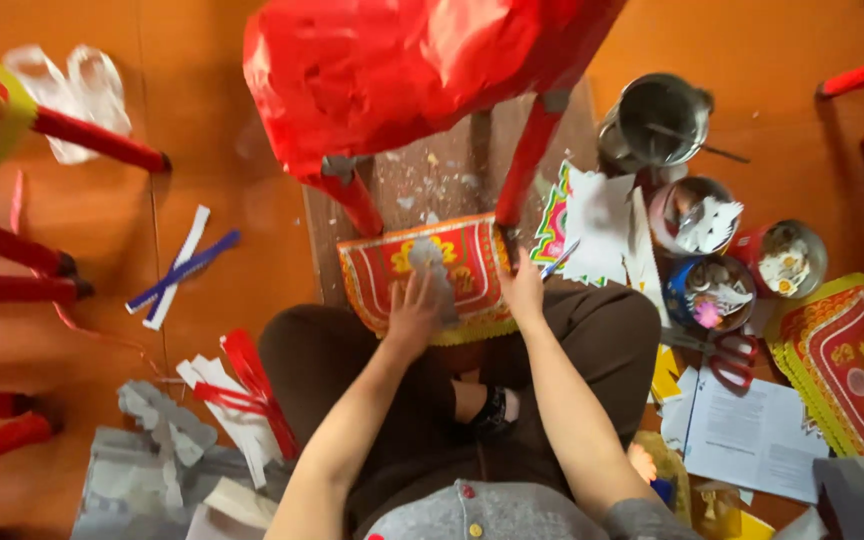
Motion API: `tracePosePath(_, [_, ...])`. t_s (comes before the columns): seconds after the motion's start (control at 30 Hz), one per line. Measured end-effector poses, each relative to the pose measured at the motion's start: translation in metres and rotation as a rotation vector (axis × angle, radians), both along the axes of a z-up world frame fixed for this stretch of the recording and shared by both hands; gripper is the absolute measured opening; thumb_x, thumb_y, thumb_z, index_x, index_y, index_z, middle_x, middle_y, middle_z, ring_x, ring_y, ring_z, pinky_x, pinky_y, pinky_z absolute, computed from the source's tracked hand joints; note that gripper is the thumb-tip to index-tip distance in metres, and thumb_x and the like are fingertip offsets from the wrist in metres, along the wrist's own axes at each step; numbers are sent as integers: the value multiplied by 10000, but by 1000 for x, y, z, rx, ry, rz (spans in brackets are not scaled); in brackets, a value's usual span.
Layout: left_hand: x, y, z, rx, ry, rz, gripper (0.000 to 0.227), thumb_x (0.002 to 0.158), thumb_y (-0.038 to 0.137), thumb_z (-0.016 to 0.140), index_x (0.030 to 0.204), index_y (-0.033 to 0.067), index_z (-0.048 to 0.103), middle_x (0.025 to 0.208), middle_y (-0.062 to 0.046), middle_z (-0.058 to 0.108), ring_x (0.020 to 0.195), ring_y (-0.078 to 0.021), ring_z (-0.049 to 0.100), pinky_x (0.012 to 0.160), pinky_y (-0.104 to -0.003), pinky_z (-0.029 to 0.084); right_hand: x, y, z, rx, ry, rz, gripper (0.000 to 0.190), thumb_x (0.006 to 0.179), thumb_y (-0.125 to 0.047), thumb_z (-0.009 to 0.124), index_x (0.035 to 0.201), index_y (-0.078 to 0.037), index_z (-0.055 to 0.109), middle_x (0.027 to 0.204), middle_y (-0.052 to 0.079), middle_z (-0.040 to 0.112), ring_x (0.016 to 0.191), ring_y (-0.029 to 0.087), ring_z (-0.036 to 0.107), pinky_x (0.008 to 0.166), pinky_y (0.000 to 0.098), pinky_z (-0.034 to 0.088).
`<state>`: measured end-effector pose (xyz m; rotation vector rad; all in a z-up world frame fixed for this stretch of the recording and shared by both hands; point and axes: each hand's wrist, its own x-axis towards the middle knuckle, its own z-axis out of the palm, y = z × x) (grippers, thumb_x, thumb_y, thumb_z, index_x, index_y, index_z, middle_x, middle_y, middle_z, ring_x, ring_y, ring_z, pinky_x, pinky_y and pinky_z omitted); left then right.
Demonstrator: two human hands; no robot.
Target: Decorating paper-mache horses by gluing on colorful paper patterns and manes.
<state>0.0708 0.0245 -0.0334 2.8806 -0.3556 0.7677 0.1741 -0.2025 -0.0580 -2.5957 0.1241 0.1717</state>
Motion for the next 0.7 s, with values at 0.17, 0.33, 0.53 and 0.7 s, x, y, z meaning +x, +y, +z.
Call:
tracePosePath(0.17, [-16, -8, 127, -442, 749, -88, 344, 869, 527, 636, 1034, 234, 706, 1370, -30, 516, 1360, -314, 426, 1080, -637, 304, -9, 6, -12, 424, -53, -46, 218, 706, -287, 851, 845, -155, 747, 678, 36, 707, 698, 177, 709, 576, 296, 526])
tracePosePath(0.33, [-56, -25, 351, -987, 281, -453, 384, 840, 339, 760, 572, 138, 572, 799, -21, 683, 1044, -287, 652, 1078, -559, 318, -42, 15, 58, 586, -74, 105, 267, 790, -300, 788, 825, -72, 653, 698, 127, 656, 711, 247, 658, 646, 343, 516])
tracePosePath(0.53, [-135, -43, 500, -999, 602, -1343, 368, 1016, 380, 378, 951, 33, 484, 1057, -69, 561, 1153, -239, 573, 1295, -507, 229, -83, 4, 137, 709, -37, 182, 198, 905, -204, 665, 817, -91, 528, 805, 37, 621, 743, 111, 524, 636, 294, 410])
tracePosePath(0.7, [-160, -58, 505, -1013, 736, -1567, 503, 1086, 404, 226, 1076, -33, 474, 1232, -167, 525, 1188, -249, 568, 1421, -532, 141, -110, -3, 201, 777, 72, 104, 192, 924, -244, 630, 895, -74, 546, 914, 86, 704, 769, 150, 688, 579, 282, 518])
